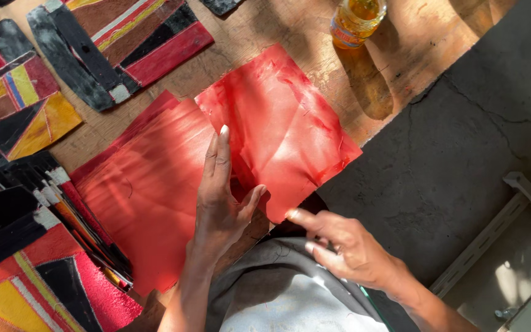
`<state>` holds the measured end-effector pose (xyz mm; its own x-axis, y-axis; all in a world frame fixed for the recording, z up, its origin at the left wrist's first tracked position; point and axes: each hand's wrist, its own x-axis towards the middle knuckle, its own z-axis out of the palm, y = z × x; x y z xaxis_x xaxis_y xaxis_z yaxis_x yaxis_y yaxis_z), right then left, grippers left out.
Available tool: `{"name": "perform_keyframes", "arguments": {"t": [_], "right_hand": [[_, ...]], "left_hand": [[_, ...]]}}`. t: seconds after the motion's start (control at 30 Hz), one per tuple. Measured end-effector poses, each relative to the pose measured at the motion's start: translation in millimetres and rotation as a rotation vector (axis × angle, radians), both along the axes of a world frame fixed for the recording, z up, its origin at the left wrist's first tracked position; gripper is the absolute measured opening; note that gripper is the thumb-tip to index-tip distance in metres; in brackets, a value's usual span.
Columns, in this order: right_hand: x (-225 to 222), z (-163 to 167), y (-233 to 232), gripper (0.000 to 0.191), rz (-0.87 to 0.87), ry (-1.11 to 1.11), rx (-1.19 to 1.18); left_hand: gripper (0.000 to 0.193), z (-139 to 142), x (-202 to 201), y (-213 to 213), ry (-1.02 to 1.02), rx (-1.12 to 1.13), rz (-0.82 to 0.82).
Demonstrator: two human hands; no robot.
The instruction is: The person handles thin red fabric sheets at a workbench, stretching and folding them by hand and laying them flat over colorful patchwork pieces on the table. They briefly touch a jar of yellowish liquid and reposition the fabric sheets, working on one piece at a time.
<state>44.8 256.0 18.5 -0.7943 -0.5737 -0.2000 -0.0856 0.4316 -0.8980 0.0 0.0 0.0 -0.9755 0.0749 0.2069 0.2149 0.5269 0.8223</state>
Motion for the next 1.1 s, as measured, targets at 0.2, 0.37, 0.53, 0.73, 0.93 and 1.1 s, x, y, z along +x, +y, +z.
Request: {"name": "perform_keyframes", "arguments": {"t": [0.2,0.37,0.53,0.73,0.93,1.1], "right_hand": [[6.4,5.3,-24.8,0.072,0.097,0.139,0.056],[9.1,0.6,-35.3,0.072,0.126,0.243,0.144],[4.4,0.6,-24.2,0.070,-0.072,0.356,0.362],[3.0,5.0,-25.3,0.076,-0.013,0.310,0.476],[3.2,8.0,-18.9,0.045,-0.382,0.363,0.123],[-53.5,-13.0,27.1,0.042,-0.824,-0.051,-0.125]], "left_hand": [[0.109,-0.5,0.6,-9.8,-0.009,0.010,-0.008],[0.110,1.1,2.9,-14.0,-0.008,0.028,0.003],[0.109,10.4,4.1,-16.1,-0.046,0.011,0.046],[0.100,18.9,-14.0,-16.5,-0.315,0.338,0.254],[0.084,26.1,-73.6,-32.5,-0.053,0.226,0.255],[0.073,41.8,-116.5,-32.8,-0.369,-0.018,0.258]]}}
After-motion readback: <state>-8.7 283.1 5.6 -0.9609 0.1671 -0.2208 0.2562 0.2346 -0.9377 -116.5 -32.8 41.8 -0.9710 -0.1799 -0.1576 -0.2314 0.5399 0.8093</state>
